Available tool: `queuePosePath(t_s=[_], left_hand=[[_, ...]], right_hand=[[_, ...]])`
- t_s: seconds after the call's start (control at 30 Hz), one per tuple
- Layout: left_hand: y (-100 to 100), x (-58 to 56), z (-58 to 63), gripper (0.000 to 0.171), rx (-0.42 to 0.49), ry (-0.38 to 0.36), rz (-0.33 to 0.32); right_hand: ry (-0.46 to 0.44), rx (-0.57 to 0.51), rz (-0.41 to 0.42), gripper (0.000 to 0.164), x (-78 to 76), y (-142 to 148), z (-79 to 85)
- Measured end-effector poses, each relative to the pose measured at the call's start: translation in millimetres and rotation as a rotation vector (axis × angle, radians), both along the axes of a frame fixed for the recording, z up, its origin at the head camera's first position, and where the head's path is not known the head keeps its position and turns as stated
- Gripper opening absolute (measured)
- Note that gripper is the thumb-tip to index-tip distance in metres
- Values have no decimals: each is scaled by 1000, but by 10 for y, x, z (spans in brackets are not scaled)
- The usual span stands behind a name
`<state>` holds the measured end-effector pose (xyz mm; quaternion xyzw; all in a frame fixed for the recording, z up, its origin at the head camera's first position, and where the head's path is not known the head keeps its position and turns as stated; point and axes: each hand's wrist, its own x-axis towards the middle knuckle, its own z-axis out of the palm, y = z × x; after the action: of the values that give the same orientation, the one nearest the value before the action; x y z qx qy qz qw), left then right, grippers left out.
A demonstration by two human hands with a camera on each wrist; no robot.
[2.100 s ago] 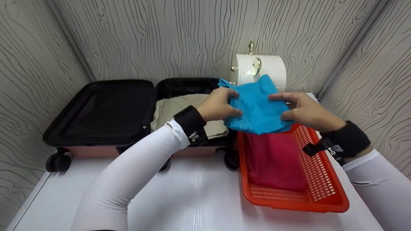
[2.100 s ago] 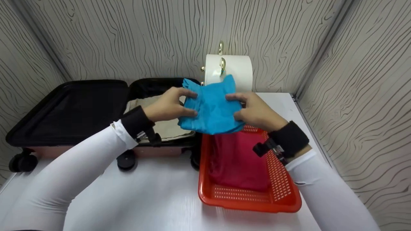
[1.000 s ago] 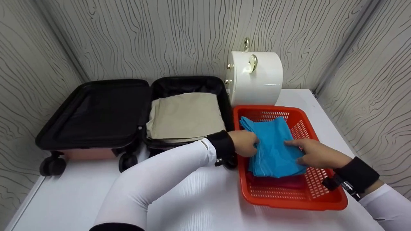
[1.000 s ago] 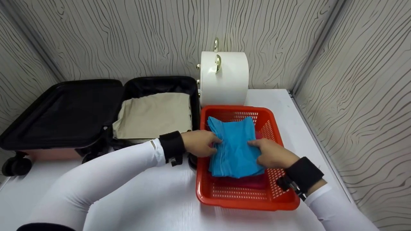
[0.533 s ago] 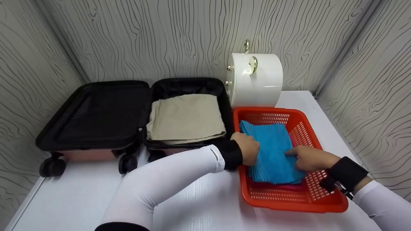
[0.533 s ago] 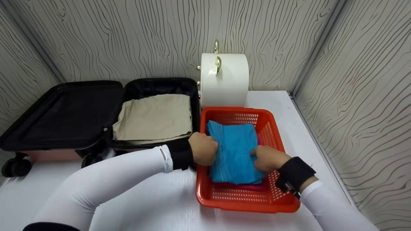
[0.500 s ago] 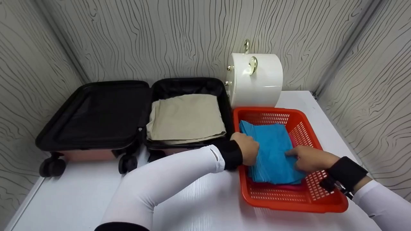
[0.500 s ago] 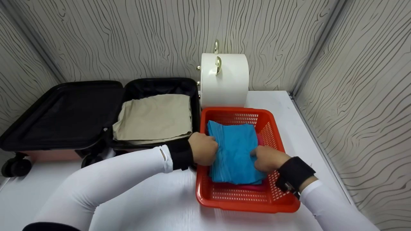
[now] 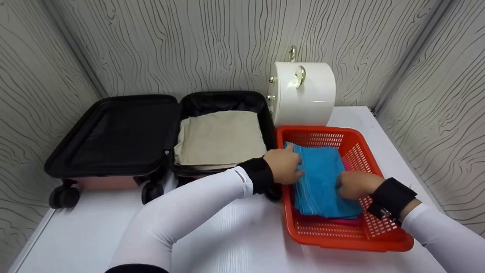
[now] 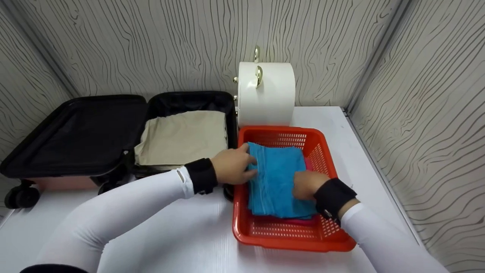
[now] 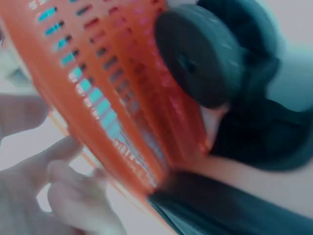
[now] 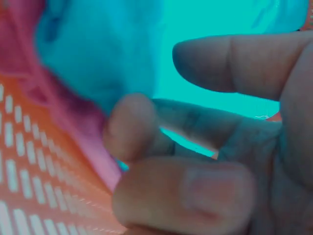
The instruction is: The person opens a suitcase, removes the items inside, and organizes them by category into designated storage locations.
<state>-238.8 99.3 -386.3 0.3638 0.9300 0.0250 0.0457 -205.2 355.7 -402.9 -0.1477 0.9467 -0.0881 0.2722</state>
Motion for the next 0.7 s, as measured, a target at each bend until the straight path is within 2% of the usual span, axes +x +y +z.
queuePosePath(t_s=[0.1,0.17,0.2,0.3,0.43,0.57,0.7], left_hand=[[-185,-160,91,35,187,-56,42],[-338,-273,176,34,279,-80,72],[-423,-333,216,35,317,-92,87],[-716,-516,314,33,380,-62,114],[-1170,-702,331,35,351,-23,167],[-1580,-821,311,47,255,-43,256],[-1877,-939,301,45,185,-52,351]], right_hand=[[75,-28,-26,33,-25,-68,71],[131,-63,-34,37,-51,-130,141],[160,-81,-35,37,-68,-167,173],[237,-124,-31,38,-114,-296,291],[301,-176,-12,37,-160,-507,387],[331,-222,-2,37,-221,-733,441],[338,-260,-33,38,-301,-928,513]])
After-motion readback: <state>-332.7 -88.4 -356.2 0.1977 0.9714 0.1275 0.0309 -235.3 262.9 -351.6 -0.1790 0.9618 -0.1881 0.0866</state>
